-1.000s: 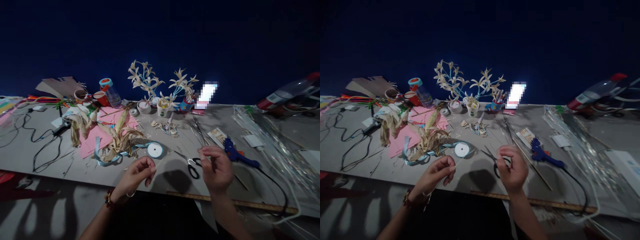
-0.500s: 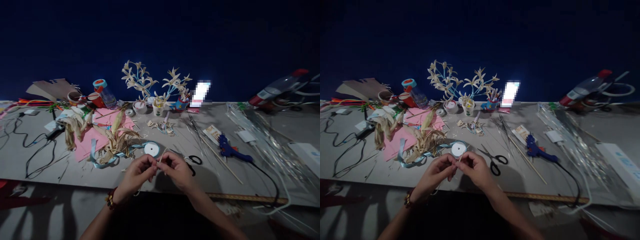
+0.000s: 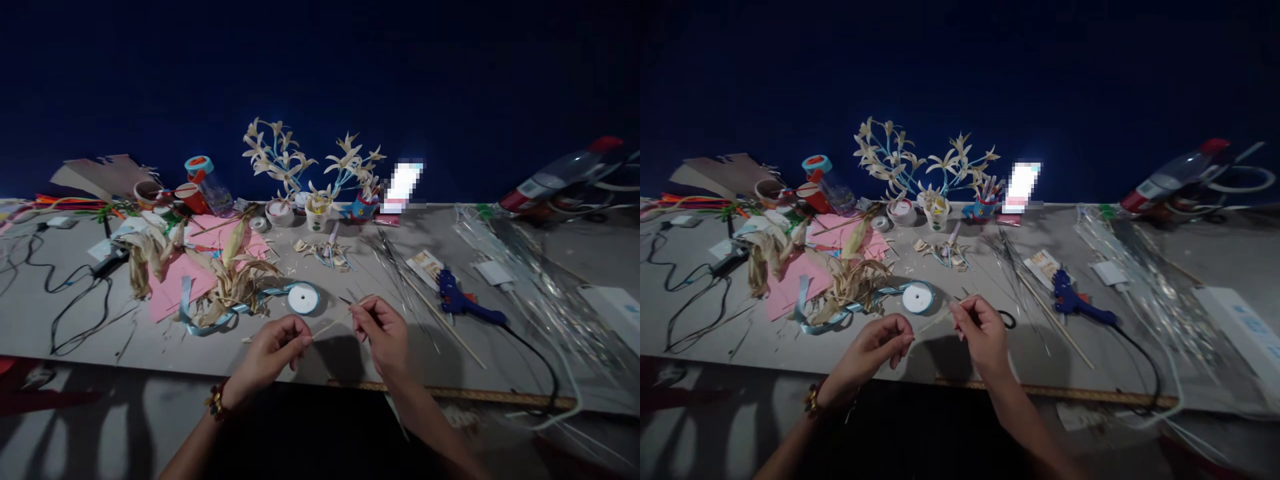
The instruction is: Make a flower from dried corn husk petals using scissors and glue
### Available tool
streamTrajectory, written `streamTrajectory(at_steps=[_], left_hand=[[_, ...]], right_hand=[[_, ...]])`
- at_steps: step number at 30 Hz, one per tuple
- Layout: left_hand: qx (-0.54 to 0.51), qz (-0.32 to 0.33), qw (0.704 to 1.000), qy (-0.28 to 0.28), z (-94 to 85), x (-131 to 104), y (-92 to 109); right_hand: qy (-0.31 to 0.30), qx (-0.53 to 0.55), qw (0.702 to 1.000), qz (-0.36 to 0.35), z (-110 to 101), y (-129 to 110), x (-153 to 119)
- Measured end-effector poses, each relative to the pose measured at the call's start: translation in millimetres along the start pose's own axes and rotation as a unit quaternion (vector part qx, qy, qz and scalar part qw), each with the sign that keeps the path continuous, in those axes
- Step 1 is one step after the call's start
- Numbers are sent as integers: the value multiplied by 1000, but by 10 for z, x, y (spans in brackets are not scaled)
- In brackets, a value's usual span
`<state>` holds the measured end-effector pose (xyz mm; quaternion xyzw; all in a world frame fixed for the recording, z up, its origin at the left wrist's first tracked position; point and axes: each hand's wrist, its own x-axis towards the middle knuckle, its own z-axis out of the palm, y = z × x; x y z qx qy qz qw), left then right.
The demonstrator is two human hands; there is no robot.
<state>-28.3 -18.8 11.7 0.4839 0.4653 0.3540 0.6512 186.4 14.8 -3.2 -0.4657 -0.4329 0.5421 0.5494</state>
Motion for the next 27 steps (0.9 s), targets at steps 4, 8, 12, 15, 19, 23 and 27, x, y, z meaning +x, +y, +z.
streamTrajectory(at_steps=[4, 8, 12, 15, 19, 23, 27], left_hand=[[21, 0, 1000, -17, -13, -17, -56], [26, -7, 999, -21, -75, -47, -70], [140, 45, 988, -52, -142, -47, 61], [185, 140, 971, -49, -95, 11, 205], [203, 166, 965, 16, 88, 131, 293], [201, 142, 969, 30, 221, 198, 280], [139, 115, 983, 38, 257, 214, 229]], right_hand=[[-18, -106, 993, -39, -65, -10, -13], [-55, -235, 965, -105, -158, -55, -17], [-85, -243, 961, -104, -186, -99, -4], [-107, -215, 968, -73, -110, -108, -11], [-142, -150, 978, -22, 30, -88, -46], [-136, -107, 985, 12, 74, -72, -58], [-111, -106, 988, 19, 57, -61, -43]])
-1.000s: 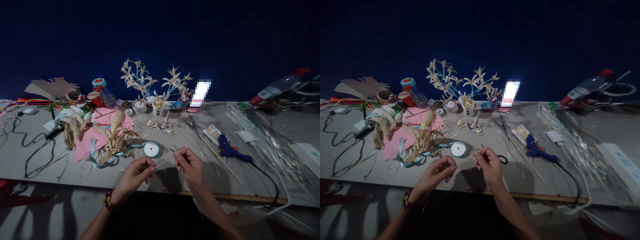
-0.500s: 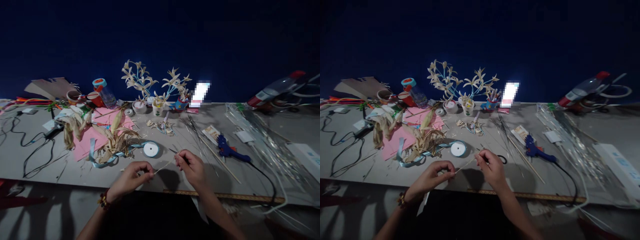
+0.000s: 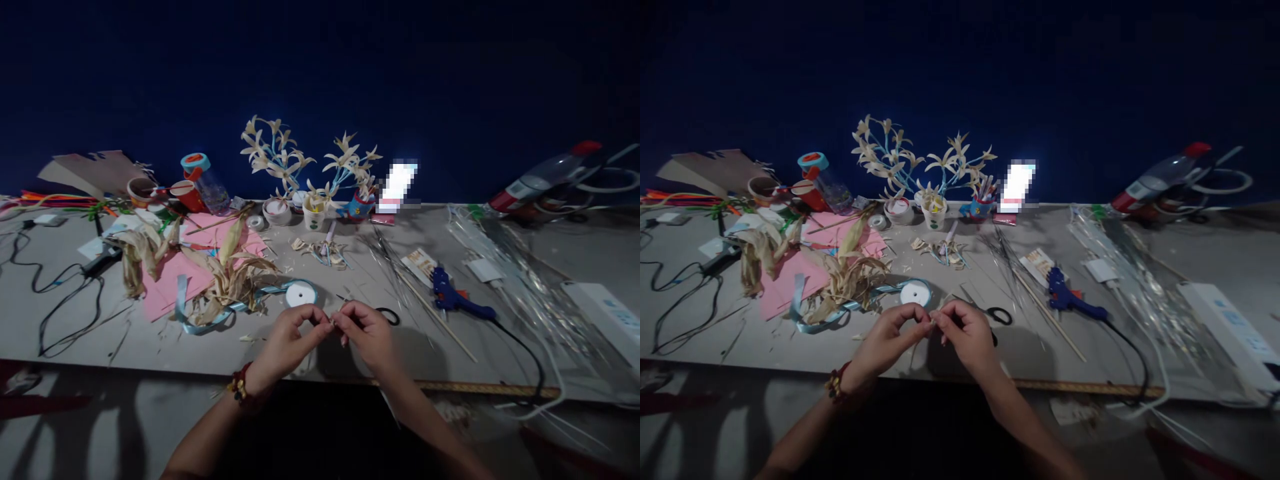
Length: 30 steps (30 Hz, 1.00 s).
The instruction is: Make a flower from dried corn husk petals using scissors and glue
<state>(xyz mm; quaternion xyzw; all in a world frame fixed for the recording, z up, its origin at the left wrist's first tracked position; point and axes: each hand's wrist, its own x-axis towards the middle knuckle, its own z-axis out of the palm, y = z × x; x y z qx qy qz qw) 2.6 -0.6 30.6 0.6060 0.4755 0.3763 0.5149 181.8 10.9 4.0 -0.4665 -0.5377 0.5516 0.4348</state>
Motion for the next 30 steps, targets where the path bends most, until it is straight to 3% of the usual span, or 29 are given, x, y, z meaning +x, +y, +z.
streamTrajectory(at_steps=[5, 8, 16, 30], left_hand=[[-115, -48, 992, -4, -13, -22, -91], [-123, -49, 991, -6, -47, -43, -92], [-102, -42, 994, -14, -73, -66, -30], [-121, -47, 991, -17, -84, -91, -7]], right_hand=[[-69, 32, 997, 2, -26, -38, 7], [-95, 11, 995, -3, -29, -110, 6], [-93, -59, 993, -33, -26, -204, 13], [-125, -63, 989, -46, -58, -284, -5]])
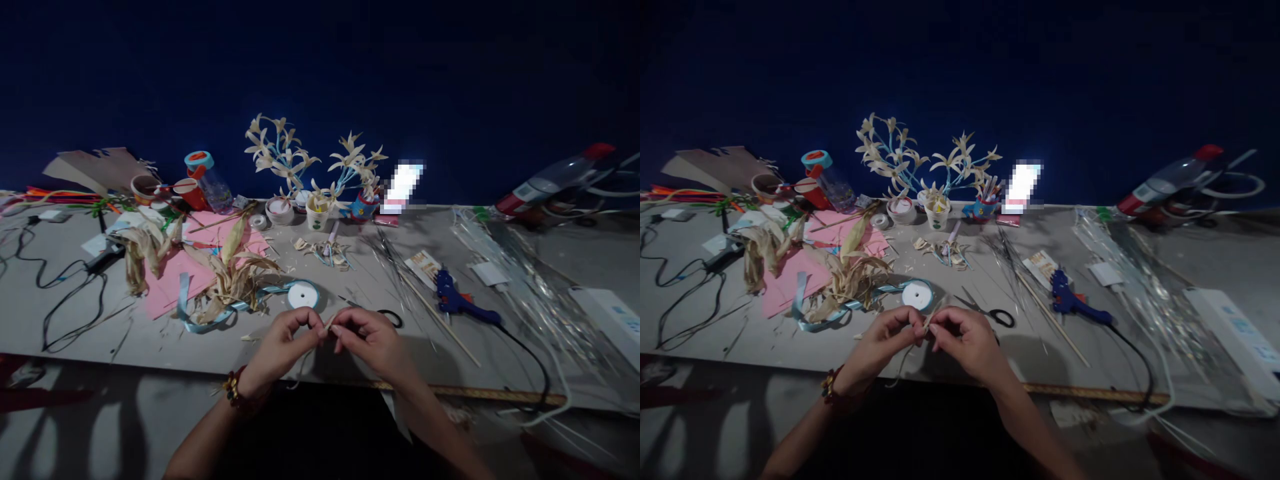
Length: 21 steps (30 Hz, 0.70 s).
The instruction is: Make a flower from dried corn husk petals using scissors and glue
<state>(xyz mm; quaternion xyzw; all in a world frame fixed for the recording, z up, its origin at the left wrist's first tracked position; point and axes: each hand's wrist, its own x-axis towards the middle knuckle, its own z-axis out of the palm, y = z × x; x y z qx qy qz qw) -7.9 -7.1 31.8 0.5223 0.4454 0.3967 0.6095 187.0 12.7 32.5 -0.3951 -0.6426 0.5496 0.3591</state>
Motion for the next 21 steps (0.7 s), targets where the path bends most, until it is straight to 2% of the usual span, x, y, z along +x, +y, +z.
streamTrajectory(at_steps=[6, 17, 19, 21], left_hand=[[34, 7, 999, 0, 26, 3, 25], [22, -1, 1000, -17, 5, 10, 28], [2, -13, 1000, -23, 2, -1, 22], [-30, -27, 999, -31, -2, -14, 5]], right_hand=[[17, -21, 1000, -1, -1, 30, -4], [81, -115, 987, -84, 48, 82, -18], [104, -108, 985, -83, 14, 117, -21], [157, -68, 983, -60, -71, 158, -29]])
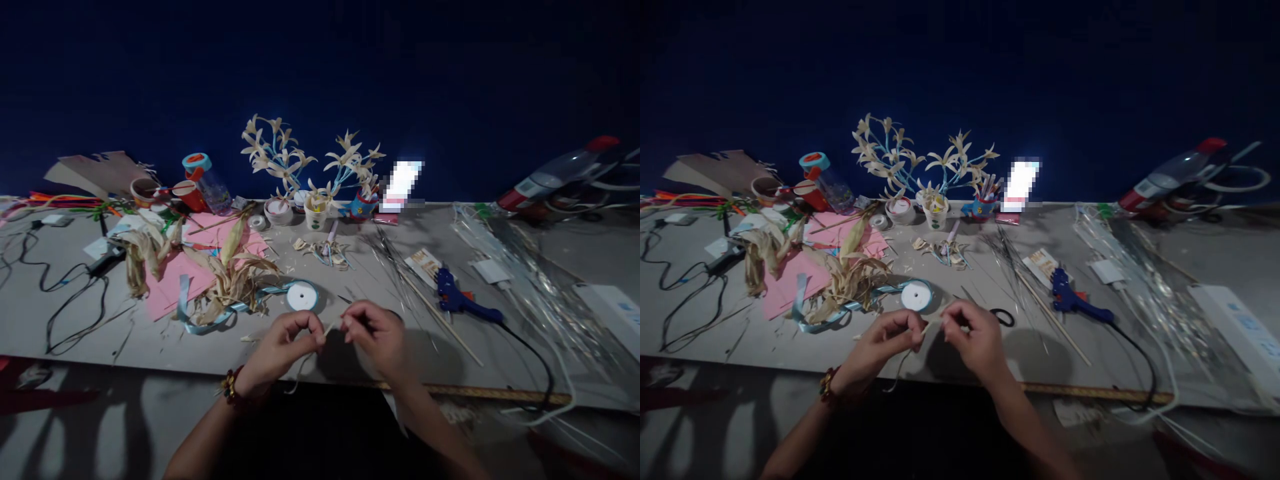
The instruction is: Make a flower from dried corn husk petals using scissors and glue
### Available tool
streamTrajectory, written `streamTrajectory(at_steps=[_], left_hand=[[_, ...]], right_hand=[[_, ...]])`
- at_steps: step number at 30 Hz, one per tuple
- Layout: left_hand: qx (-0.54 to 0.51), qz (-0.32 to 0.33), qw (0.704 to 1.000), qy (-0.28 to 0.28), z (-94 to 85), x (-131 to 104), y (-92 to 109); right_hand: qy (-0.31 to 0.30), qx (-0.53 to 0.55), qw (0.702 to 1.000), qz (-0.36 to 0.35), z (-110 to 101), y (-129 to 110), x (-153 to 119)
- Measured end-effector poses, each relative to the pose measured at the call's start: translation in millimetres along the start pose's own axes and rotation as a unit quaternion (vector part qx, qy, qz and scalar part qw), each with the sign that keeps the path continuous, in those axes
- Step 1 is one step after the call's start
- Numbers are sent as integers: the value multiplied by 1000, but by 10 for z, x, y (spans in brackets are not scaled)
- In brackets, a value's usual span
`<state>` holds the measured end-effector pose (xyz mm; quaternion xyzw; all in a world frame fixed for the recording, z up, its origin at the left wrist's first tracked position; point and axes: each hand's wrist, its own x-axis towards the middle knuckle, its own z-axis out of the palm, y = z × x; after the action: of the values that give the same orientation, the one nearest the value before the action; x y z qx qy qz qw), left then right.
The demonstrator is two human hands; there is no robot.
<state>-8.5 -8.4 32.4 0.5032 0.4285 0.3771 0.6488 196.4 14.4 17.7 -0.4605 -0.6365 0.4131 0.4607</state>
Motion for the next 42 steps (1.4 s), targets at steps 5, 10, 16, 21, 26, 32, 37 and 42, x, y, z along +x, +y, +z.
streamTrajectory(at_steps=[5, 10, 16, 21, 26, 32, 37, 42], left_hand=[[-58, -14, 998, 15, -20, -7, -72], [-56, -4, 998, 23, -32, -2, -94], [-47, -2, 998, 29, -37, -3, -56], [-37, -1, 999, 32, -55, -5, -43], [-5, 3, 1000, 19, -78, 13, -66], [1, -21, 999, -43, -75, 84, -62], [-17, -61, 996, -57, -90, 63, -54], [-21, -89, 995, -47, -127, 0, -119]], right_hand=[[43, 61, 996, 55, -221, 102, 7], [-87, 77, 991, 66, -106, 132, -71], [-161, -60, 984, 43, 42, 141, -104], [-215, -65, 974, 23, 5, 122, -142], [-187, -22, 982, 27, 12, 98, -99], [-73, 91, 992, 54, 171, 103, -63], [29, 171, 981, 88, 187, 144, -117], [130, 173, 972, 87, 80, 217, -148]])
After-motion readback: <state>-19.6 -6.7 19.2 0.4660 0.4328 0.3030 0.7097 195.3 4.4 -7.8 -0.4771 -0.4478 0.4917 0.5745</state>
